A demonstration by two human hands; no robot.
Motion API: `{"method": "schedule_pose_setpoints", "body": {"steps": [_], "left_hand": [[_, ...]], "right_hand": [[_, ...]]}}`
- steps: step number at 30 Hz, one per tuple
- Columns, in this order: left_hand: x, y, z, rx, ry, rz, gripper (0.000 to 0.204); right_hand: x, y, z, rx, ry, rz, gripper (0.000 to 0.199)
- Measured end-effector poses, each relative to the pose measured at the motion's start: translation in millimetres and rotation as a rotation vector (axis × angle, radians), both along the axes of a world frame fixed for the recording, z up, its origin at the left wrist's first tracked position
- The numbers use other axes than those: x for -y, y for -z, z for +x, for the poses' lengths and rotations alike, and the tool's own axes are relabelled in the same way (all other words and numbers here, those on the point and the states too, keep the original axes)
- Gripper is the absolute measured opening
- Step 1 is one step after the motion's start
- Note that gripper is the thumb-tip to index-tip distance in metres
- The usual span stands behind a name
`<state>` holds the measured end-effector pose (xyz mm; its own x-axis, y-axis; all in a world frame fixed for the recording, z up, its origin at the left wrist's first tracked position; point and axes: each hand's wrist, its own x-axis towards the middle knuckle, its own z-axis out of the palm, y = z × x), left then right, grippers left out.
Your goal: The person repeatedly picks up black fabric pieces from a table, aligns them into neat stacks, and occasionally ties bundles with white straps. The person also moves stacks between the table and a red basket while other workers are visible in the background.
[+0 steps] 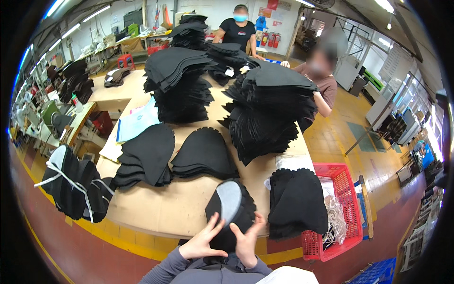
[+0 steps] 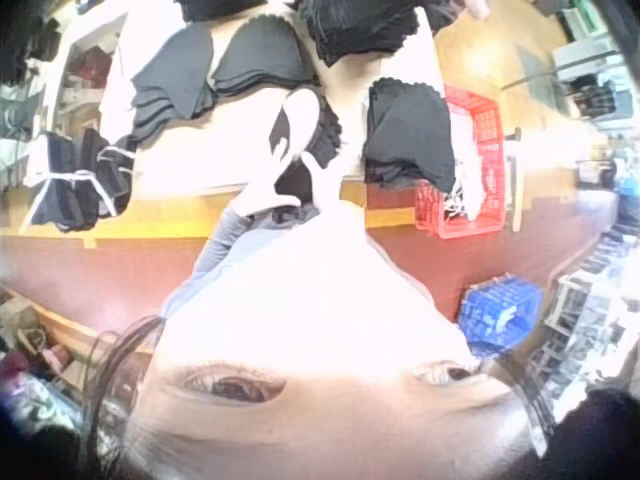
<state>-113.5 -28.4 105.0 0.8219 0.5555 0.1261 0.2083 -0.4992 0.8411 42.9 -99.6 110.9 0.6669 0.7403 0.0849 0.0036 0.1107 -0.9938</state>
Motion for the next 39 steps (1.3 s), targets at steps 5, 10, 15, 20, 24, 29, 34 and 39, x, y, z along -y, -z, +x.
{"method": "schedule_pose_setpoints", "body": {"steps": [5, 10, 15, 20, 24, 29, 34, 39], "left_hand": [[-33.9, 10.0, -22.5, 0.098, -0.310, -0.221, 0.128], [-84.7, 47.0, -38.3, 0.480, -0.684, -0.587, 0.073], [-73.0, 49.7, -46.7, 0.490, -0.600, -0.351, 0.074], [-53.1, 40.7, -65.7, 0.359, -0.371, 0.001, 0.085], [-63.0, 46.9, -75.1, 0.250, -0.273, 0.118, 0.109], [-65.1, 68.8, -53.2, 0.312, -0.229, 0.075, 0.089], [-71.4, 89.4, -49.7, 0.539, -0.389, 0.185, 0.078], [-69.8, 99.0, -54.1, 0.436, -0.387, 0.203, 0.066]], "right_hand": [[-31.9, 15.4, -43.0, -0.595, -0.534, 0.155, 0.085], [-95.0, 63.1, -10.6, 0.331, -0.682, -0.052, 0.081], [-120.7, 60.0, 35.8, 0.437, -0.346, -0.164, 0.093], [-94.6, 33.5, 60.0, 0.369, -0.627, 0.076, 0.099], [-67.0, 40.8, 56.7, 0.762, -0.541, 0.209, 0.079], [-68.7, 70.1, 58.4, 0.521, -0.478, 0.110, 0.045], [-72.3, 89.7, 55.6, 0.522, -0.433, 0.255, 0.041], [-66.7, 78.8, 40.0, 0.358, -0.304, 0.100, 0.029]]}}
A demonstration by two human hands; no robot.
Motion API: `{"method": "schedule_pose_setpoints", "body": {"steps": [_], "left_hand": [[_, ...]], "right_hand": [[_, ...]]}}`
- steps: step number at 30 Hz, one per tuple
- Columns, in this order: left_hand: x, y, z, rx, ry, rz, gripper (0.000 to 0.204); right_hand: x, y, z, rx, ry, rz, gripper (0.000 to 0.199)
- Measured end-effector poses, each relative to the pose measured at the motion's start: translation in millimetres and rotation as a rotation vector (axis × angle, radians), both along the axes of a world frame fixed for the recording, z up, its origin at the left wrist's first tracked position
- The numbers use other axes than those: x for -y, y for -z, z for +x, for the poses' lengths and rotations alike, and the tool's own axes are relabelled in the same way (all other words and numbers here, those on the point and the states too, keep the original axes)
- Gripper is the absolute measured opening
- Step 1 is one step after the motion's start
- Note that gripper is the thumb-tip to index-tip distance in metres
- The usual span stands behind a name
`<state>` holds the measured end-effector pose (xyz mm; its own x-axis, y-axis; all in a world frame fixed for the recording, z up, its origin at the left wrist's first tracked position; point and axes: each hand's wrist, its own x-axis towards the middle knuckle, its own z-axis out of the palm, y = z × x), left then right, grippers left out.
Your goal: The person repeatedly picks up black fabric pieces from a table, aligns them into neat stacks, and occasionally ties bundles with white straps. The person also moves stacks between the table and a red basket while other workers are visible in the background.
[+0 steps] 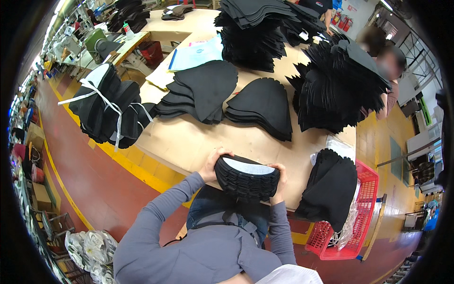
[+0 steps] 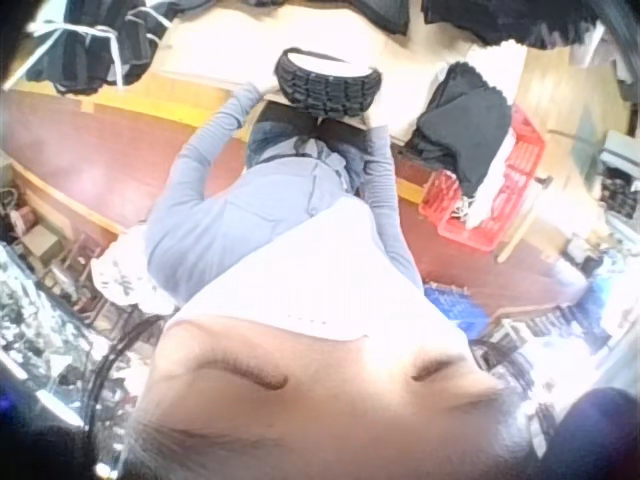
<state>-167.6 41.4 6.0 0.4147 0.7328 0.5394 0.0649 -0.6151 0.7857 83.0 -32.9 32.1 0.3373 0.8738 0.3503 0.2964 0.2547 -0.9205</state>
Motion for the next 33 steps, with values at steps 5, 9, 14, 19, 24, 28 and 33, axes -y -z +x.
{"method": "schedule_pose_setpoints", "body": {"steps": [5, 9, 14, 19, 24, 28, 33], "left_hand": [[5.0, -7.0, -12.3, 0.169, -0.054, -0.280, 0.037], [-2.7, -0.6, -24.2, -0.068, 0.012, -0.292, 0.035], [17.0, 24.9, -14.4, 0.273, -0.131, -0.228, 0.038], [19.6, 37.0, -38.6, 0.288, -0.012, -0.298, 0.032], [25.6, 46.7, -53.0, 0.055, -0.086, -0.356, 0.027], [40.8, 27.7, -82.2, 0.216, -0.628, -0.456, 0.028], [8.9, -4.4, -162.1, -0.095, -0.703, -0.712, 0.047]], "right_hand": [[5.2, -16.9, 11.5, 0.378, -0.071, 0.345, 0.020], [0.8, 1.4, 11.8, 0.448, -0.166, 0.296, 0.031], [16.5, 29.0, -21.5, 0.172, 0.103, 0.269, 0.020], [24.5, 32.5, -16.6, 0.302, -0.046, 0.280, 0.026], [12.9, 21.3, -22.3, 0.247, 0.020, 0.080, 0.034], [10.5, -10.4, -73.7, 0.182, 0.044, -0.162, 0.042], [-17.8, -27.0, -126.4, 0.068, -0.278, -0.409, 0.064]]}}
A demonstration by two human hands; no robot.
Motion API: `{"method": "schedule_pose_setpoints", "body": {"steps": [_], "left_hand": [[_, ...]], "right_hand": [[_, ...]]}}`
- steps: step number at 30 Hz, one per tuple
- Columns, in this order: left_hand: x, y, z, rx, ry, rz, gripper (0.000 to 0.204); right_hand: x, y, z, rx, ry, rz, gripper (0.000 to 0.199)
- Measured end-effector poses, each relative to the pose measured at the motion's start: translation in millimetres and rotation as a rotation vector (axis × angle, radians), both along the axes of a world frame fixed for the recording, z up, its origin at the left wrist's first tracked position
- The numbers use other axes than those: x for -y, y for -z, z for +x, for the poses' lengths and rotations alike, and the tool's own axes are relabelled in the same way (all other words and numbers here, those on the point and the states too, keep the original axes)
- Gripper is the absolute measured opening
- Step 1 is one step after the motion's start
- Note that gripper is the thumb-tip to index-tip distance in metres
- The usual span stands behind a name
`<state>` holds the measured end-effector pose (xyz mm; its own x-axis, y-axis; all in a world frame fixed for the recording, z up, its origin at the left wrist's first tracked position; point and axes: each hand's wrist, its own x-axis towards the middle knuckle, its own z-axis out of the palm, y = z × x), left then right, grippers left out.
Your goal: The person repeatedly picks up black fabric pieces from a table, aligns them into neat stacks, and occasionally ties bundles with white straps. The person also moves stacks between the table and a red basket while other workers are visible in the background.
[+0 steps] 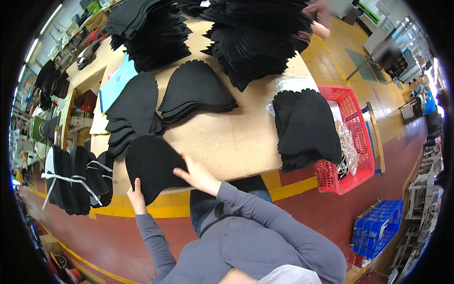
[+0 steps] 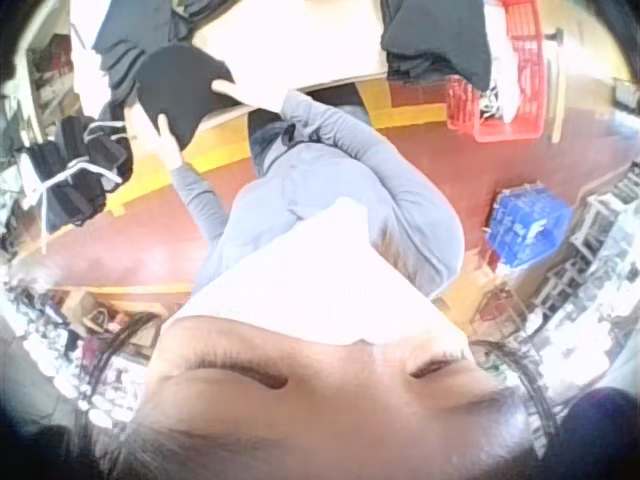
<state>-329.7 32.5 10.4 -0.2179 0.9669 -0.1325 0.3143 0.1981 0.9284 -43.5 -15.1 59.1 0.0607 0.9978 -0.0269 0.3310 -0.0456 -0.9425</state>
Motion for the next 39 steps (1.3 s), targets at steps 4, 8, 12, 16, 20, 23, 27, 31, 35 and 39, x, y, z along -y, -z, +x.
{"method": "schedule_pose_setpoints", "body": {"steps": [4, 8, 12, 16, 20, 23, 27, 31, 35, 39], "left_hand": [[-9.5, 5.9, -20.9, -0.112, -0.019, 0.104, 0.055], [-13.3, 3.7, -25.7, -0.276, -0.024, -0.170, 0.075], [-18.4, -24.0, -19.7, -1.029, -0.043, -0.047, 0.063], [-22.8, -61.4, 30.1, -0.790, -0.072, 0.248, 0.046], [-16.6, -82.6, 124.2, -0.085, 0.248, 0.295, 0.026], [14.3, -79.3, 200.8, 0.105, 0.556, 0.090, 0.022], [74.9, -63.5, 281.6, 0.575, 0.960, -0.432, 0.029], [97.6, -58.6, 327.8, 1.075, 0.914, -1.008, 0.071], [79.3, -67.0, 343.9, 1.567, 0.660, -0.980, 0.078], [50.2, -77.0, 310.2, 2.043, 0.604, -0.489, 0.065]], "right_hand": [[9.9, 5.1, 31.0, 0.183, -0.060, 0.130, 0.052], [53.1, -19.3, 160.3, 0.465, 0.491, 0.408, 0.030], [125.9, -49.6, 300.9, 0.656, 1.048, 0.261, 0.041], [175.2, -34.8, 355.2, 0.572, 0.911, -0.299, 0.090], [187.7, -8.1, 345.3, 0.701, 1.015, -0.277, 0.087], [181.1, -10.2, 327.6, -0.283, 0.951, -0.179, 0.072], [172.6, -45.8, 284.6, -0.344, 1.051, 0.046, 0.057], [161.3, -87.2, 213.9, 0.197, 0.960, 0.210, 0.064], [146.9, -100.7, 151.1, 0.170, 0.672, 0.388, 0.045], [150.6, -86.5, 165.2, 0.124, 0.416, 0.420, 0.051]]}}
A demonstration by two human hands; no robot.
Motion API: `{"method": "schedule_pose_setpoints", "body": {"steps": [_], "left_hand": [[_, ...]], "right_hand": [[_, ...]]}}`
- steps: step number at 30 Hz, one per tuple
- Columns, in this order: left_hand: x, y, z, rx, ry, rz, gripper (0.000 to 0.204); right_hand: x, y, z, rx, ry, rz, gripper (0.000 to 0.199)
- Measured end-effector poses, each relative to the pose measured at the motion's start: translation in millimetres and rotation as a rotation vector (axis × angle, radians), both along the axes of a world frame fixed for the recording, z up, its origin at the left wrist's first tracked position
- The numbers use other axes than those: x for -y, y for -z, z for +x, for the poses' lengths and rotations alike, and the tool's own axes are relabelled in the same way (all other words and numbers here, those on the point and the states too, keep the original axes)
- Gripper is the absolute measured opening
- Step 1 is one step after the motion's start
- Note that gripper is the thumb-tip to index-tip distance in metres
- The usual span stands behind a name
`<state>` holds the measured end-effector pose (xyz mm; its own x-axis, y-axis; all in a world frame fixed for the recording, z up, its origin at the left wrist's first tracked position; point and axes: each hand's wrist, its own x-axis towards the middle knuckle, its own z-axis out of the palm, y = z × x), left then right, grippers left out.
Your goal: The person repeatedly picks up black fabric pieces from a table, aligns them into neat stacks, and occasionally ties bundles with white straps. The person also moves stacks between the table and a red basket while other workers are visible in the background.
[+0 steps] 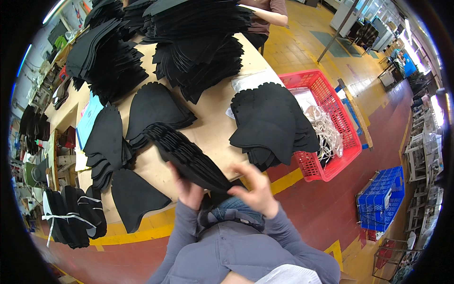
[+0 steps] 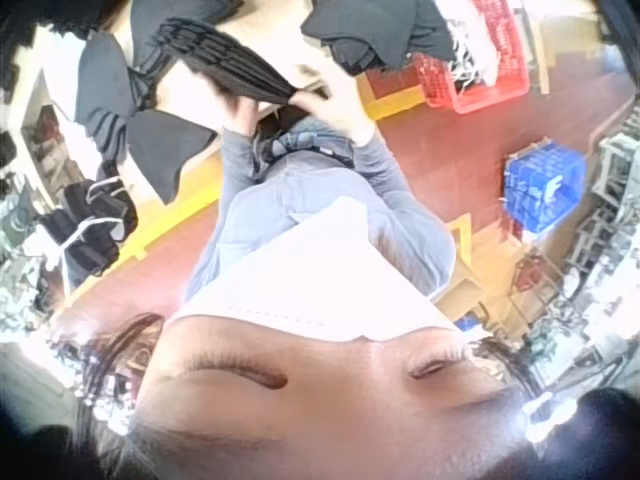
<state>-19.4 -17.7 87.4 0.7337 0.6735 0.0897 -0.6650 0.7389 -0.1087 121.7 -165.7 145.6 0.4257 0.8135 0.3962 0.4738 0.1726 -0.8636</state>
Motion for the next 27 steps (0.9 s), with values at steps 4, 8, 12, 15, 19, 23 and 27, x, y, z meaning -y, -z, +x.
{"method": "schedule_pose_setpoints", "body": {"steps": [4, 8, 12, 15, 19, 23, 27], "left_hand": [[-7.6, 17.2, -37.2, -0.389, -0.137, -0.049, 0.060], [5.1, 62.0, -34.5, -0.806, -0.138, -0.389, 0.059], [19.7, 87.9, -37.1, -0.743, -0.129, -0.318, 0.052], [18.1, 90.6, -45.0, -0.729, -0.103, -0.311, 0.044], [13.6, 86.9, -50.3, -0.689, -0.037, -0.310, 0.042], [17.5, 83.5, -50.4, -0.629, -0.058, -0.298, 0.039], [24.1, 81.0, -51.5, -0.428, -0.078, -0.281, 0.038]], "right_hand": [[4.3, 42.2, 92.1, -0.004, 0.694, -0.026, 0.045], [17.7, 89.4, 145.1, -0.236, 0.981, -0.535, 0.077], [33.6, 86.6, 143.1, -0.163, 0.751, -0.374, 0.055], [25.6, 59.0, 170.8, 0.165, 0.740, -0.225, 0.046], [-3.6, 46.4, 266.0, 0.124, 0.491, -0.374, 0.046], [-17.9, 86.8, 305.0, 0.023, 0.421, -0.411, 0.053], [-3.3, 86.5, 281.9, 0.258, 0.708, -0.493, 0.076]]}}
